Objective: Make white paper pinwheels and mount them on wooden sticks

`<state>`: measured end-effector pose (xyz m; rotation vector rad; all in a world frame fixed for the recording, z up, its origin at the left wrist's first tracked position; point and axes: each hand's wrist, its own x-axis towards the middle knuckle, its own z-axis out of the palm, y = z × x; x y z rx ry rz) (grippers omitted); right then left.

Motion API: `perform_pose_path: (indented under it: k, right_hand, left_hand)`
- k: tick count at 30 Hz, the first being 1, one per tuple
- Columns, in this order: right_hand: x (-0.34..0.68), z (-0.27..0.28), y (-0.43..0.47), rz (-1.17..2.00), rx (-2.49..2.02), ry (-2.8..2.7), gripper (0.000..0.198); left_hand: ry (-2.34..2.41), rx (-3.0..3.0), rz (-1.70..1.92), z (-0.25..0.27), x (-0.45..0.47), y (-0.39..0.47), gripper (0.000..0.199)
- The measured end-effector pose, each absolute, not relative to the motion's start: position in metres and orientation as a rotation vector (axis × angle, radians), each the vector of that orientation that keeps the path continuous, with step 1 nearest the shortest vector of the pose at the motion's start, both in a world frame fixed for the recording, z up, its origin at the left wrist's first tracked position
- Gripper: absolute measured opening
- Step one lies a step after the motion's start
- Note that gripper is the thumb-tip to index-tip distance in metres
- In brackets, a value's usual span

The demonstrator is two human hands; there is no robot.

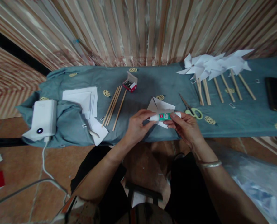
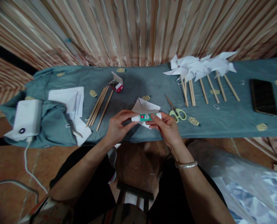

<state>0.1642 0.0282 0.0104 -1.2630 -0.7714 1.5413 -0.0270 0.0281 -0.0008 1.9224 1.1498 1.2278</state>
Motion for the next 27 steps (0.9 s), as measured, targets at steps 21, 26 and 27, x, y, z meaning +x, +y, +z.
perform_pose_path:
  k: [21,26,27]
  right_hand:
    - [0.196,0.005,0.003,0.429,-1.434,-1.970,0.022]
    - [0.189,0.001,0.002,0.361,-1.322,-2.128,0.029]
    - [0.189,0.000,0.002,0.374,-1.319,-2.142,0.031]
  left_hand:
    - [1.848,2.262,0.840,0.006,-0.088,0.046,0.033]
    - [1.405,2.579,0.772,0.007,-0.051,0.027,0.030]
    - [1.309,2.615,0.733,0.004,-0.043,0.025,0.026]
